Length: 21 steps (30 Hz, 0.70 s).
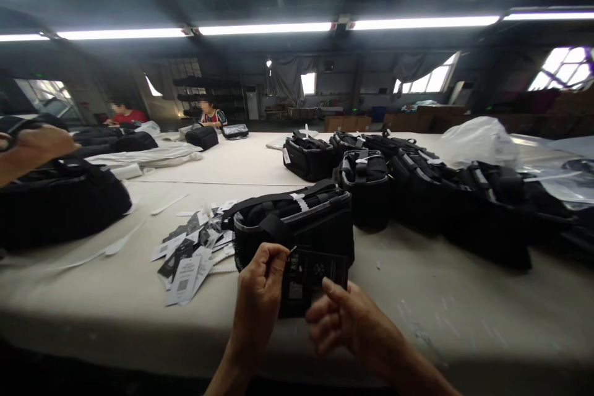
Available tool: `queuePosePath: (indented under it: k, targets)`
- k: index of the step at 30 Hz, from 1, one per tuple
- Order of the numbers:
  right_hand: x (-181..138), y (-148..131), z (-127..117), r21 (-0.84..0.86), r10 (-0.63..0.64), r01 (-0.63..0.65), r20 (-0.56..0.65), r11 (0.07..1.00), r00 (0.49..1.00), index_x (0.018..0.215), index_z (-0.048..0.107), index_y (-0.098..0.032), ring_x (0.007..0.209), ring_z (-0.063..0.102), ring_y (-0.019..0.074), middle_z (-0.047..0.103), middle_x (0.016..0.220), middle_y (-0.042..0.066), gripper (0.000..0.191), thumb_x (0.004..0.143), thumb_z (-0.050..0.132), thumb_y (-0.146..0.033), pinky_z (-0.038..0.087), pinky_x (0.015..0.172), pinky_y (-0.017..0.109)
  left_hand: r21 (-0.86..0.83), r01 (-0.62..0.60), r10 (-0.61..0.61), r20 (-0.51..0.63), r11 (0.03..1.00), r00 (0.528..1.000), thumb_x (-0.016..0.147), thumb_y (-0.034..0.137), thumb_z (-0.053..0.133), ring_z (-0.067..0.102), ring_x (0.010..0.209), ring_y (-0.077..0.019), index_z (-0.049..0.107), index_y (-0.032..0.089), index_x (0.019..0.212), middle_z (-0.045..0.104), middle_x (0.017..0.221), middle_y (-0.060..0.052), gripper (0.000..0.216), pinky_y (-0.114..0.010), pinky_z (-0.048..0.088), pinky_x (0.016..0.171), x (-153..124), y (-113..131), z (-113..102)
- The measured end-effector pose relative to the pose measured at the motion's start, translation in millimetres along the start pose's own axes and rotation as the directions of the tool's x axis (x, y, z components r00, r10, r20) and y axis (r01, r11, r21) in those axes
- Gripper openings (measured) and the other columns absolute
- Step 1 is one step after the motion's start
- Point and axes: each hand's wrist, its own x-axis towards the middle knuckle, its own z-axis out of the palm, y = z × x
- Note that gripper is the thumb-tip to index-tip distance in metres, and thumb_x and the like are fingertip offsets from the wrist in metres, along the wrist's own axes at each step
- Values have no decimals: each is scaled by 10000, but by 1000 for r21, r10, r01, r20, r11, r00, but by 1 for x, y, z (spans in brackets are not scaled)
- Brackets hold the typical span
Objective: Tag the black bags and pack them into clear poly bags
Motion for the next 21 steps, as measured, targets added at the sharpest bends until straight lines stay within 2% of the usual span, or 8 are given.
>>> queuePosePath:
  k: [2,3,5,6,8,12,14,21]
  targets:
    - [-3,3,-10,-290,61,-51,26,956,998,921,548,-184,478,623,174,677,627,35,565,771,629,-722,463,424,239,-32,39,-38,22,999,999,909,473,519,498,595,-138,615,216,847,567,660,32,282,-223,401,551,0,1,-1]
    - [-6,1,-17,-477,17,-28,-27,879,999,863,579,-186,443,589,158,648,573,18,514,779,644,-689,422,404,220,-45,51,-50,30,998,998,904,481,524,483,589,-136,614,213,841,552,651,33,290,-222,393,543,0,1,-3]
    - [-14,-10,-34,-789,-243,38,-143,613,959,719,616,-203,440,554,141,618,535,-2,379,761,735,-560,381,410,217,-58,59,-57,28,997,998,892,484,534,460,584,-133,616,207,825,529,641,34,296,-221,380,538,1,2,-5]
    - [-18,-17,-40,-881,-405,67,-146,468,903,671,622,-215,460,556,144,620,546,-6,332,750,768,-502,384,427,229,-61,57,-55,25,997,998,886,479,540,456,589,-132,618,205,817,523,642,33,293,-221,379,543,2,2,-6]
    - [-25,-33,-44,-954,-644,185,-10,235,765,682,649,-239,538,593,166,647,621,0,248,788,763,-433,432,490,260,-74,58,-56,25,996,998,877,471,553,456,602,-131,620,202,810,522,647,32,285,-218,380,557,2,3,-7]
    - [-21,-48,-16,-843,-787,536,359,-44,501,933,710,-255,787,646,197,678,834,36,68,917,653,-289,532,733,315,-118,89,-82,57,989,995,874,474,561,460,619,-129,617,200,820,541,674,28,285,-214,387,564,2,6,-5]
    - [-9,-49,1,-800,-784,596,417,-76,460,1006,711,-246,817,643,196,679,870,44,107,923,644,-238,543,763,323,-134,104,-94,81,985,992,876,479,559,457,612,-127,616,198,826,542,676,27,291,-213,389,558,1,6,-4]
    - [21,-48,13,-776,-731,630,442,-21,519,936,733,-216,767,631,168,674,847,40,90,926,644,-218,546,707,286,-156,127,-115,81,979,990,874,482,570,480,633,-136,615,194,834,557,697,16,294,-220,405,568,-1,4,-5]
